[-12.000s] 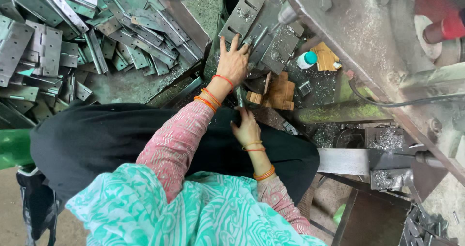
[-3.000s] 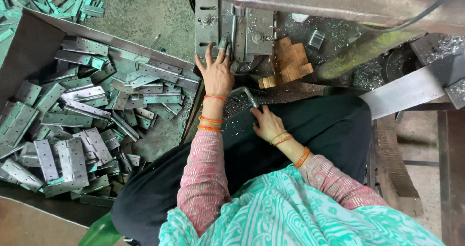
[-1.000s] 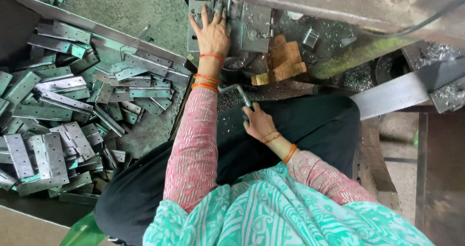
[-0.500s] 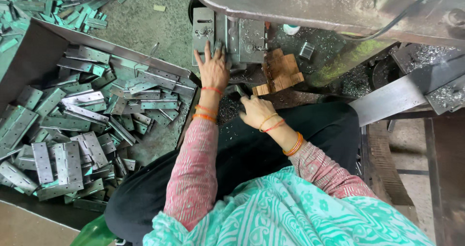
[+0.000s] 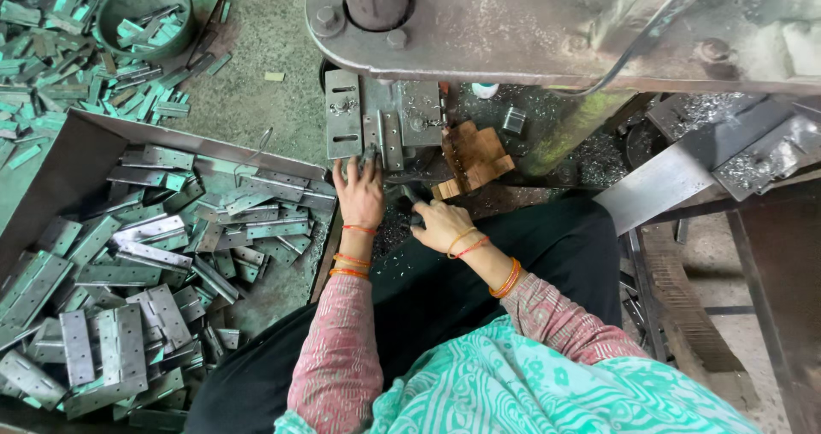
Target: The person operates a manual press machine to process small metal brackets. They pick a bracket from a bin, place it into the machine's jig, and pull a lever to activate the press. The processed bracket is then removed and placed into a separate bin. This cycle repeats continuously.
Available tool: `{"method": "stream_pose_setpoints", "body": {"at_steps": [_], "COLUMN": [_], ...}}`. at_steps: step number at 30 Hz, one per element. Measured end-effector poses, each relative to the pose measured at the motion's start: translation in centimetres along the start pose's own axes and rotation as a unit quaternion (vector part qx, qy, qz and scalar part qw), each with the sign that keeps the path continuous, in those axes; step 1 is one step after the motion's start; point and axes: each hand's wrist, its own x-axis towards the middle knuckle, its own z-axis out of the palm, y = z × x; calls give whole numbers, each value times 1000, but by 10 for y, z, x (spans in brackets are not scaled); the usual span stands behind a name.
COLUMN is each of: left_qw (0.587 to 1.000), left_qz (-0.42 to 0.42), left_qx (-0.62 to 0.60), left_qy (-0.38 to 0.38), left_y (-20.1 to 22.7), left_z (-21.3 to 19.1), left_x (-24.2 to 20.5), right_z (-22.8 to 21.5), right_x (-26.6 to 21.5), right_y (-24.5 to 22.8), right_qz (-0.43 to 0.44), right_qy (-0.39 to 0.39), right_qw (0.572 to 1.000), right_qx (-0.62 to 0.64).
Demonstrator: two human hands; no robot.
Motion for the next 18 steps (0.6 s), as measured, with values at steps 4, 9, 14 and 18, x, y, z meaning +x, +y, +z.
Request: {"method": "stream_pose_setpoints", "body": {"at_steps": [4,9,14,18], "left_qw": [995,954,824,671], "left_qz": [-29,-164,-313,-319], "left_qx": [-53,-199,-434,-643], "left_qy": [80,153,187,185], "left_y": [4,11,11,-3], "left_z": [-37,-68,-44,-5], "left_x": [3,-5,-11,-2], "right_z": [1,10,13,-14], "right_x": [12,56,78,70], "right_y": [9,40,52,57], "right_qz": [-11,-21,-18,-30], "right_qy": [58,139,150,178], "right_qw": [997,967,823,741], "right_qx": [41,211,547,646]}}
